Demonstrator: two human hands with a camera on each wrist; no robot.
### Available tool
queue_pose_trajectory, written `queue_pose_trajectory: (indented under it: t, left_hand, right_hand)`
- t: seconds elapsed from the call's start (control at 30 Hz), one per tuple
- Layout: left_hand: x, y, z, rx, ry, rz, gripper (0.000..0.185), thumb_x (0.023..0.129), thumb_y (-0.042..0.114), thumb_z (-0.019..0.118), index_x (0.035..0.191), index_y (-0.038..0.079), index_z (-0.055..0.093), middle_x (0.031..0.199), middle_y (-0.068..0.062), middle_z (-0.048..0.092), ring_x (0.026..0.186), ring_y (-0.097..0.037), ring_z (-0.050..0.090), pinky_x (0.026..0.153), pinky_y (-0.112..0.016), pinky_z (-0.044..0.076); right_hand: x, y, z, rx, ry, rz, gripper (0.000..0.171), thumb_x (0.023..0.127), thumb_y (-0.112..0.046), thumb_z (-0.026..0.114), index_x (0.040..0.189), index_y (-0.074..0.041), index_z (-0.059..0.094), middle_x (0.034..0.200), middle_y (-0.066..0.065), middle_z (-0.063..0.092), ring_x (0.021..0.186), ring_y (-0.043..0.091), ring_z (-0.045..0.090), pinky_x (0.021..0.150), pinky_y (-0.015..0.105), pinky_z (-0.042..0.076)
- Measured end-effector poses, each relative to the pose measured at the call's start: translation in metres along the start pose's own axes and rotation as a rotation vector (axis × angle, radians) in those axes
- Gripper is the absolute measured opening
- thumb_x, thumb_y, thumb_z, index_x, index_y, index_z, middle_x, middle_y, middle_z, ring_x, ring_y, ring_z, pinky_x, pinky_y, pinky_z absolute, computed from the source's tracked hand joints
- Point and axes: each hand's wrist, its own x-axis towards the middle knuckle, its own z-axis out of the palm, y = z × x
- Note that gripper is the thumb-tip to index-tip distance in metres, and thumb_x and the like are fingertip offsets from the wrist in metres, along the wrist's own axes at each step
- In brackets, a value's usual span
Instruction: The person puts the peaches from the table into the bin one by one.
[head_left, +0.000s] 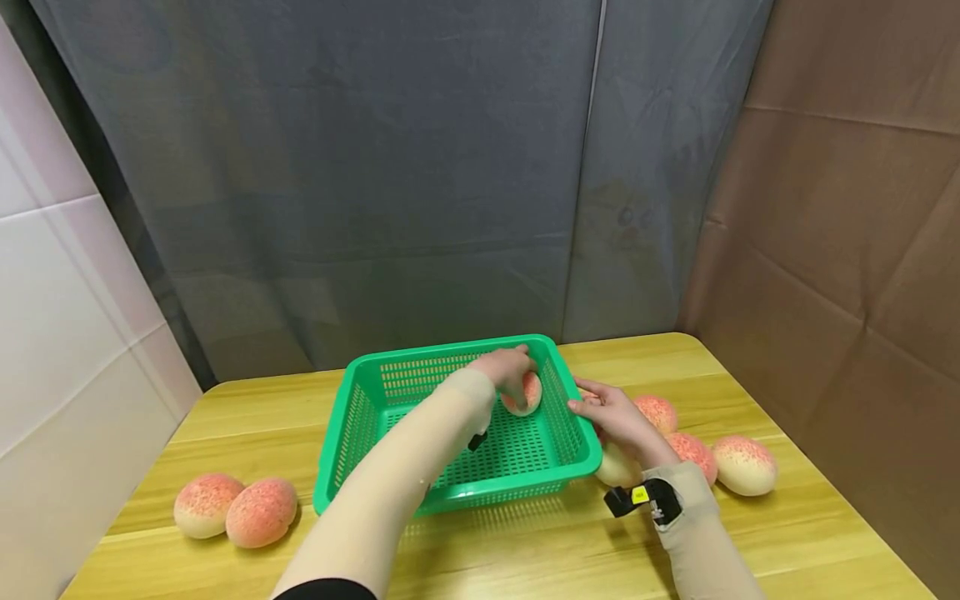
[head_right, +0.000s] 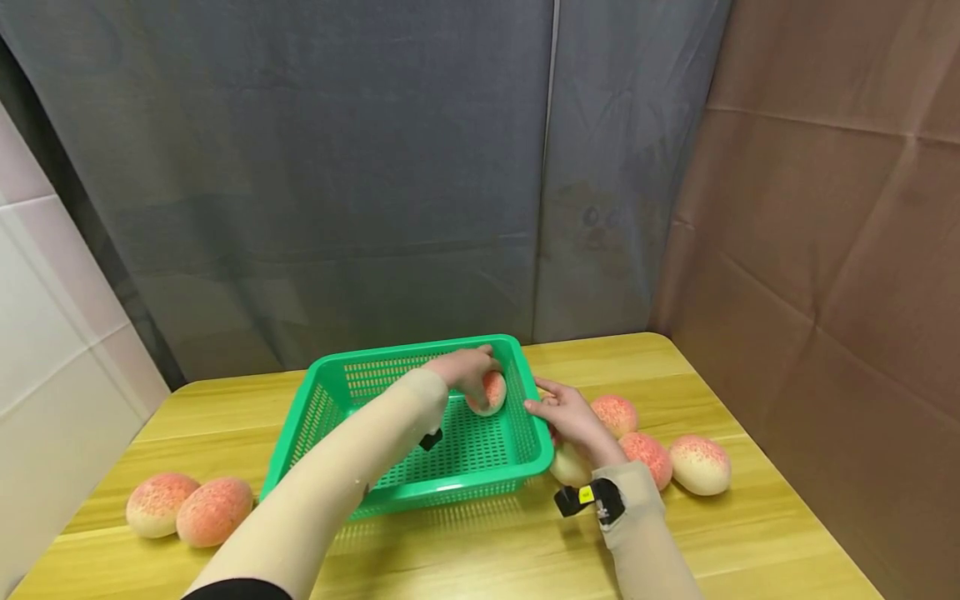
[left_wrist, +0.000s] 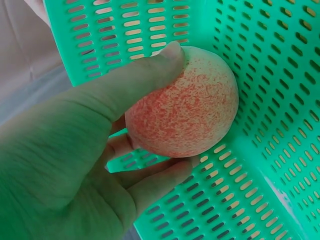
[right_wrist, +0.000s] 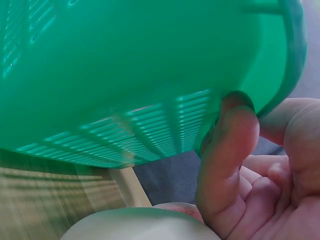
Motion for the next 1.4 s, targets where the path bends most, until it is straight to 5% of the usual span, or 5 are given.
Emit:
queue_pose_trajectory:
  t: [0.6,0.73,0.93,1.07,1.4]
  left_hand:
    - [-0.008,-0.011,-0.001,0.032,-0.003,-0.047,0.08,0.082,0.02,0.076,0.151,0.025,0.037,0.152,-0.008,0.028,0.108,-0.02,0.05,0.079,-0.032,0.046]
    - [-0.02,-0.02,-0.015,-0.02,-0.01,-0.045,0.078,0.084,0.022,0.074,0.152,0.026,0.035,0.149,-0.006,0.03,0.105,-0.019,0.053,0.074,-0.031,0.046]
    - [-0.068,-0.047,-0.06,-0.014,0.034,-0.005,0.07,0.086,0.037,0.074,0.147,0.023,0.043,0.145,-0.006,0.035,0.123,-0.022,0.048,0.095,-0.039,0.044]
    - [-0.111,-0.068,-0.083,-0.047,0.095,-0.007,0.067,0.085,0.037,0.075,0.145,0.021,0.047,0.141,-0.006,0.036,0.115,-0.022,0.051,0.094,-0.04,0.045]
    - [-0.202,-0.123,-0.088,-0.071,0.168,-0.047,0.061,0.086,0.032,0.075,0.139,0.01,0.054,0.141,-0.018,0.037,0.122,-0.035,0.047,0.097,-0.051,0.042]
  right_hand:
    - [0.017,0.002,0.002,-0.002,-0.047,-0.016,0.065,0.099,-0.016,0.057,0.15,0.007,0.024,0.099,0.024,0.068,0.068,0.017,0.067,0.054,0.029,0.053]
    - [0.021,0.003,0.001,-0.004,-0.055,-0.018,0.066,0.099,-0.018,0.058,0.15,0.006,0.024,0.103,0.025,0.067,0.073,0.021,0.068,0.056,0.032,0.055]
    - [0.025,0.003,0.003,0.014,-0.054,0.0,0.066,0.099,-0.016,0.057,0.15,0.007,0.022,0.09,0.017,0.069,0.062,0.014,0.064,0.051,0.028,0.05]
    - [0.026,0.003,0.001,0.015,-0.047,-0.001,0.067,0.099,-0.017,0.058,0.15,0.007,0.022,0.094,0.018,0.069,0.066,0.015,0.065,0.055,0.029,0.053]
    - [0.02,0.003,-0.015,-0.002,-0.013,0.007,0.068,0.098,-0.02,0.059,0.151,0.005,0.023,0.094,0.019,0.069,0.066,0.015,0.066,0.056,0.03,0.054]
